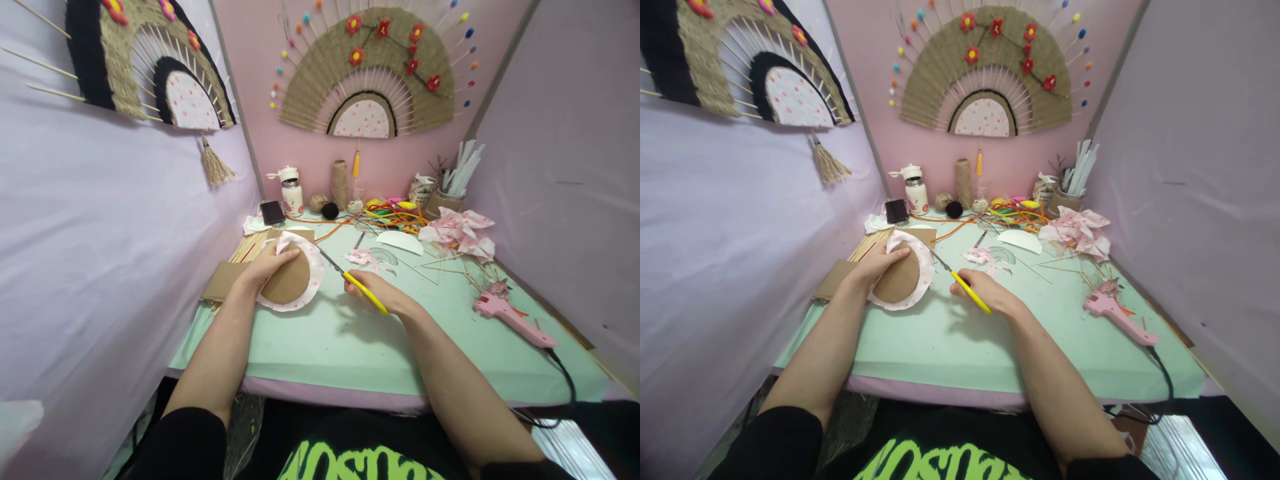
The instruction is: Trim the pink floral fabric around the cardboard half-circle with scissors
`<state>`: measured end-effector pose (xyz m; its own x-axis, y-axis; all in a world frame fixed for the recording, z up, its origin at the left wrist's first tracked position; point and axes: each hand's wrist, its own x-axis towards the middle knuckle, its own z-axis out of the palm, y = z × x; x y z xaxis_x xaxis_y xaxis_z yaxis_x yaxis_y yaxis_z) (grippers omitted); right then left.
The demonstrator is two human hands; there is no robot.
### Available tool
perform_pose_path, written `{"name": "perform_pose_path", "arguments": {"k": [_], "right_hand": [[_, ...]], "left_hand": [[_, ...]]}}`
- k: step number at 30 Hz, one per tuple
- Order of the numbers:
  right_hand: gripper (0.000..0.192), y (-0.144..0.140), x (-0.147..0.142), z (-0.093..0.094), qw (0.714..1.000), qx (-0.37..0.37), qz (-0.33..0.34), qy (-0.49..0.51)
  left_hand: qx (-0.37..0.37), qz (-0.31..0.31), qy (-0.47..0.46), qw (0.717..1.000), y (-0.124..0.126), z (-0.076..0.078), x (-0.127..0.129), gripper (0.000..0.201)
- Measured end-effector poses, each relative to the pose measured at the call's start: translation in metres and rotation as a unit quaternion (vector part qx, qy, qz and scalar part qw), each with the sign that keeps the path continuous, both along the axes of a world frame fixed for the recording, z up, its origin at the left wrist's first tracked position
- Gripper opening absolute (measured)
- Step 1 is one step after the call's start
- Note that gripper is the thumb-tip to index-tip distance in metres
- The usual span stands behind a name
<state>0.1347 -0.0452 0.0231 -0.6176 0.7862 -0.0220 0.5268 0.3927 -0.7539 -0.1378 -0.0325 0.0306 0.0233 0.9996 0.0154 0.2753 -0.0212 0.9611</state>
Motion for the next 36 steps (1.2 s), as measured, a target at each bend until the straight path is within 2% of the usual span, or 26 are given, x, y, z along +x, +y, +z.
{"name": "perform_pose_path", "arguments": {"k": [16, 27, 36], "right_hand": [[0.024, -0.0009, -0.0012, 0.001, 1.0, -0.007, -0.027, -0.005], [0.029, -0.0016, -0.0016, 0.0021, 0.998, -0.024, -0.052, -0.001], [0.039, 0.0044, -0.0013, -0.0019, 0.998, 0.009, -0.066, -0.003]], "left_hand": [[0.01, -0.003, 0.033, 0.999, -0.0045, 0.0034, 0.0038, 0.05], [-0.004, 0.009, 0.016, 1.0, -0.0054, 0.0028, 0.0046, 0.052], [0.007, 0.012, 0.008, 1.0, -0.0077, 0.0058, 0.0062, 0.053]]}}
